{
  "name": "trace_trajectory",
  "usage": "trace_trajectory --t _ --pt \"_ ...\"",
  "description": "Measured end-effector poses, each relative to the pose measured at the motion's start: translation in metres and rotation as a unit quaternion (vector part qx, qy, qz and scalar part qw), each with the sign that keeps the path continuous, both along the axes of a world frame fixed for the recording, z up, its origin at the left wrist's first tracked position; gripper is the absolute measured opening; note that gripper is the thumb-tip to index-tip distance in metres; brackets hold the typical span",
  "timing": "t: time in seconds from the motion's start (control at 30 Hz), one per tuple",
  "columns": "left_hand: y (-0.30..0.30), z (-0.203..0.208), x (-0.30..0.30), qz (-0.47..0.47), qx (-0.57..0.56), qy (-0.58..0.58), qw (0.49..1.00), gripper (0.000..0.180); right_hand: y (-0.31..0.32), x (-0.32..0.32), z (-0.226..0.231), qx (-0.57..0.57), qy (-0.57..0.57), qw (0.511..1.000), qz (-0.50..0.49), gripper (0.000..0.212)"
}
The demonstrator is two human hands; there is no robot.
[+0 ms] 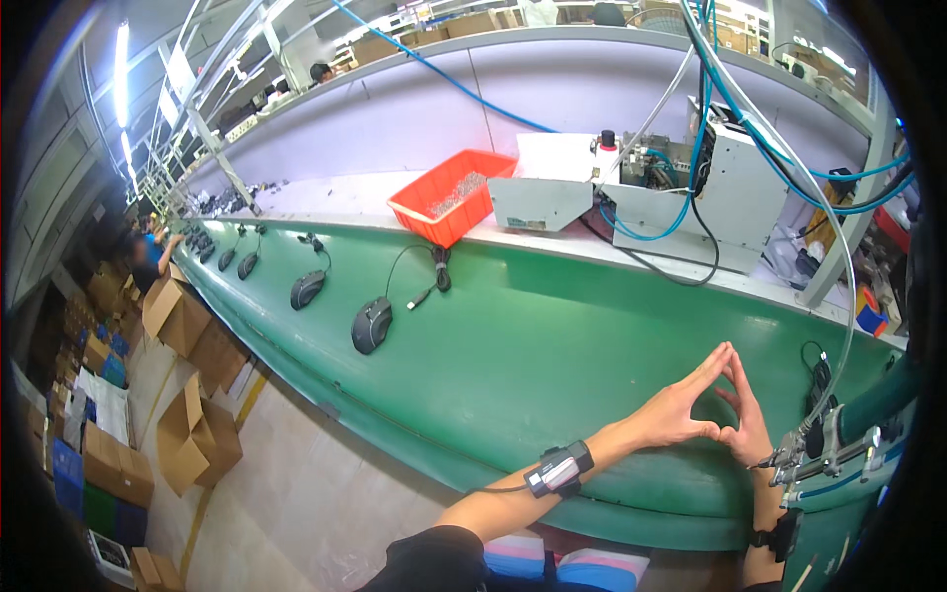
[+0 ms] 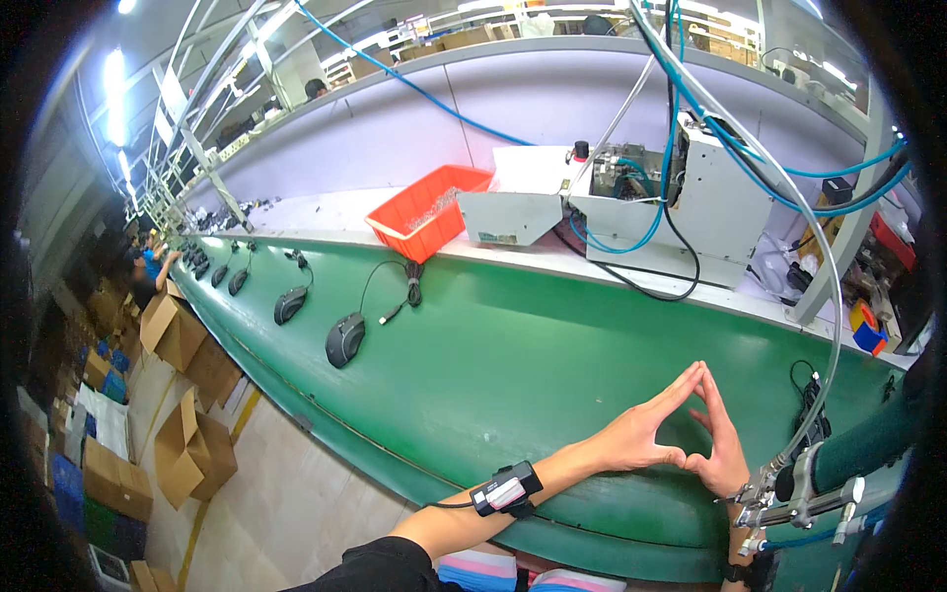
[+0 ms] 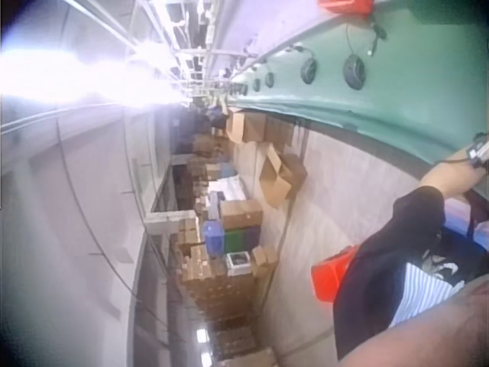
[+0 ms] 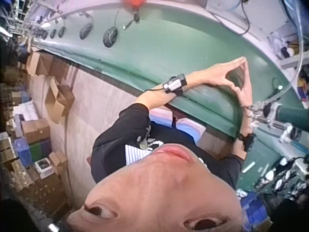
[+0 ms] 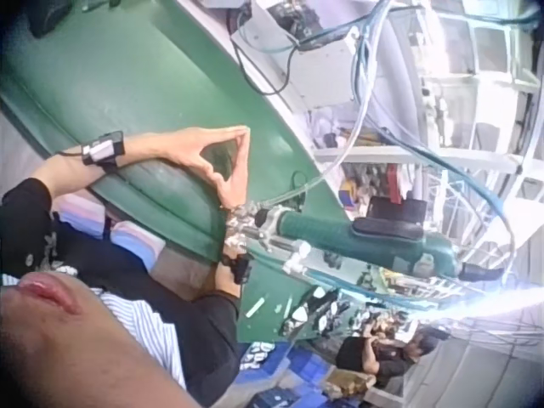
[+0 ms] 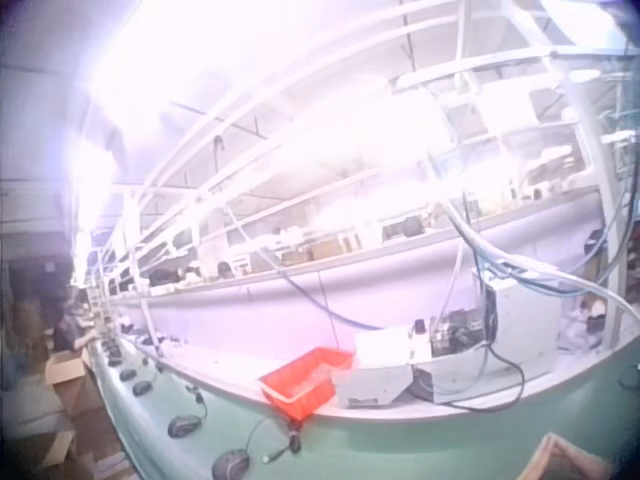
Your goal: Manually assemble the base and internal components of computer mice using an industrial screwdriver.
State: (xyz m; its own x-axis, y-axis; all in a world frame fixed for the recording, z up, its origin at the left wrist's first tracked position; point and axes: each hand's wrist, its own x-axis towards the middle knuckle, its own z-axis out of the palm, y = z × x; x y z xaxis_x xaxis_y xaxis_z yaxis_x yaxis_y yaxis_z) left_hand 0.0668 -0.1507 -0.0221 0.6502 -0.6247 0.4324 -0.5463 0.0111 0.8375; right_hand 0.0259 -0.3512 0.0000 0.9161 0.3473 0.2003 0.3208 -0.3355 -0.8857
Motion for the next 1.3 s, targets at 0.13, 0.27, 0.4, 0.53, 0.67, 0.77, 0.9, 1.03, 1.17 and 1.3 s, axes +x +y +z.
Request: trace_trajectory --t 0.13,0.27,0.4,0.53,0.67,0.77,0.9,1.03,1.17,1.3 --pt "-0.001 0.001 0.000 0.000 0.004 0.012 1.000 0.120 0.000 -0.001 0.007 -0.006 0.000 1.000 0.001 0.133" --pt "-0.001 -0.001 0.002 -0.003 0.015 0.011 1.000 0.119 -0.002 0.001 0.007 -0.022 -0.014 0.999 0.018 0.130" --pt "-0.002 -0.002 0.002 0.000 0.017 0.017 1.000 0.119 -0.001 0.000 0.012 -0.031 -0.002 0.999 0.020 0.133" --pt "-0.002 -0.001 0.002 -0.002 0.017 0.018 1.000 0.120 -0.001 -0.001 0.014 -0.035 -0.004 0.999 0.015 0.133" --pt "0.000 0.002 0.001 -0.003 0.018 0.020 1.000 0.120 -0.003 0.002 0.008 -0.034 -0.016 0.999 0.022 0.130" --pt "0.001 0.004 0.000 -0.006 0.017 0.028 0.999 0.120 -0.004 0.002 0.005 -0.032 -0.027 0.999 0.025 0.128" --pt "0.001 0.000 0.001 -0.006 0.008 0.021 1.000 0.119 -0.004 0.003 0.005 -0.035 -0.033 0.999 0.024 0.129" --pt "-0.003 -0.003 0.001 -0.013 0.000 0.013 1.000 0.117 -0.006 0.001 0.005 -0.035 -0.032 0.999 0.019 0.130" --pt "-0.002 -0.003 0.001 -0.010 0.003 0.012 1.000 0.116 -0.005 0.002 0.006 -0.042 -0.030 0.998 0.025 0.129" --pt "0.000 -0.003 0.000 -0.009 -0.002 0.023 1.000 0.115 -0.003 0.001 0.009 -0.036 -0.016 0.999 0.024 0.131"
